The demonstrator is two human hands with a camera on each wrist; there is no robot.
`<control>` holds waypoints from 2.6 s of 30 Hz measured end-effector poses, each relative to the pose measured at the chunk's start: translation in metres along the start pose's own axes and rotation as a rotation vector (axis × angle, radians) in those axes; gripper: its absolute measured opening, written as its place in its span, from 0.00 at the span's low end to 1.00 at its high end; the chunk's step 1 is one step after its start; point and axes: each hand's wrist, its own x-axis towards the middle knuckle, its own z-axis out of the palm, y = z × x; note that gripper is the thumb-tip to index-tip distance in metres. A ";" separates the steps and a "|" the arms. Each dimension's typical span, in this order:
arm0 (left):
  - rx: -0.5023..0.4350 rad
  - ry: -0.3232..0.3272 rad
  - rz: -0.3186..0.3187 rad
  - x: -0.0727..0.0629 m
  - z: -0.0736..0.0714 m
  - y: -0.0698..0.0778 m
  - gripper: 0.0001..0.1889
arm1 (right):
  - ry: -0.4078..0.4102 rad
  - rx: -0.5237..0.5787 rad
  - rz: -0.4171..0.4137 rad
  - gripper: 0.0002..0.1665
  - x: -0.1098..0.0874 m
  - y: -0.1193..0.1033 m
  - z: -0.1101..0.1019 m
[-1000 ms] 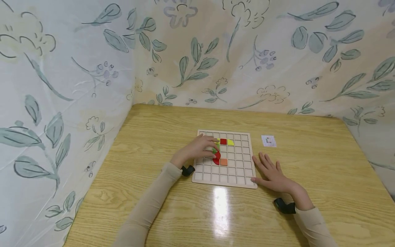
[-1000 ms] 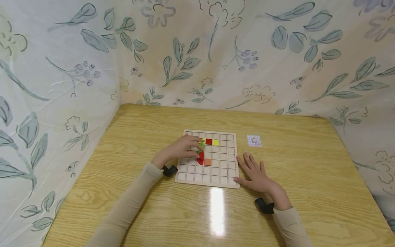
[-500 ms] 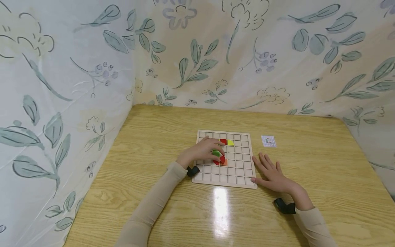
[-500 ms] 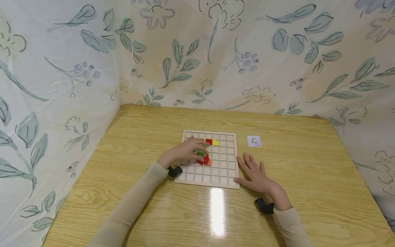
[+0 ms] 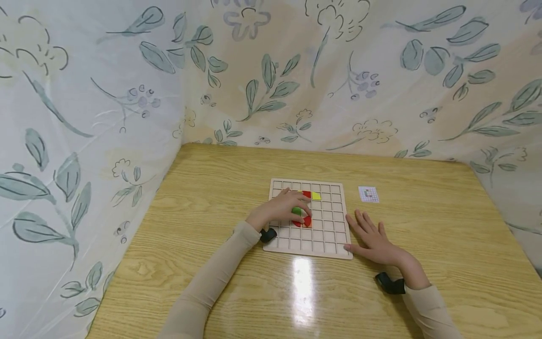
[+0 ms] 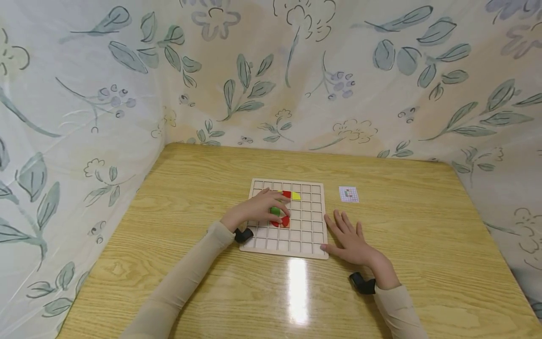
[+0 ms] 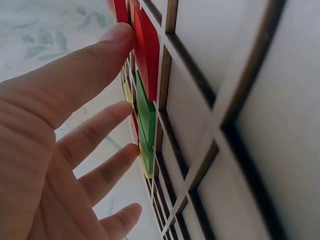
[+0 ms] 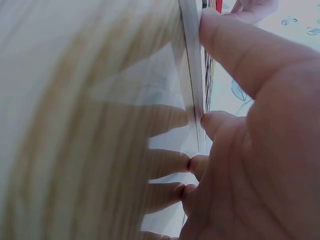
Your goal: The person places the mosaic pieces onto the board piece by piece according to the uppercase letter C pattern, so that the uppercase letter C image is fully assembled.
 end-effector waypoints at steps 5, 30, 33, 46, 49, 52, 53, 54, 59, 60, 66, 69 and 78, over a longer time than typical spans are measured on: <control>0.010 0.017 -0.011 -0.002 0.004 0.000 0.16 | 0.002 0.002 -0.004 0.49 0.000 0.000 0.000; 0.075 0.035 -0.018 0.001 0.015 0.008 0.17 | 0.000 -0.001 0.000 0.48 0.000 0.002 0.002; 0.077 0.032 -0.011 0.003 0.015 0.009 0.17 | 0.001 -0.001 0.001 0.48 0.001 0.002 0.002; 0.071 0.035 -0.004 0.010 0.014 0.013 0.14 | 0.017 -0.009 -0.009 0.47 0.000 -0.001 -0.003; 0.086 0.036 -0.010 0.012 0.015 0.014 0.14 | 0.003 -0.016 -0.001 0.47 0.000 -0.001 -0.004; 0.098 0.034 -0.019 0.013 0.015 0.015 0.14 | 0.001 -0.021 -0.001 0.47 0.000 -0.001 -0.004; 0.099 0.032 -0.023 0.014 0.015 0.016 0.14 | 0.002 -0.021 -0.001 0.47 0.000 -0.001 -0.004; 0.102 0.030 -0.025 0.014 0.015 0.016 0.14 | 0.002 -0.020 -0.001 0.47 0.000 -0.001 -0.004; 0.120 0.030 -0.024 0.016 0.017 0.017 0.15 | -0.001 -0.017 0.001 0.48 0.001 -0.001 -0.003; 0.123 0.033 -0.022 0.016 0.018 0.017 0.15 | -0.001 -0.017 0.001 0.48 0.000 -0.001 -0.003; 0.118 0.033 -0.027 0.015 0.017 0.020 0.14 | 0.005 -0.022 -0.001 0.48 0.001 0.001 0.000; 0.118 0.033 -0.027 0.014 0.017 0.020 0.15 | 0.006 -0.019 -0.002 0.48 0.001 0.001 0.000; 0.078 0.067 -0.020 0.007 0.019 0.014 0.15 | 0.003 -0.015 0.000 0.48 0.001 0.004 0.003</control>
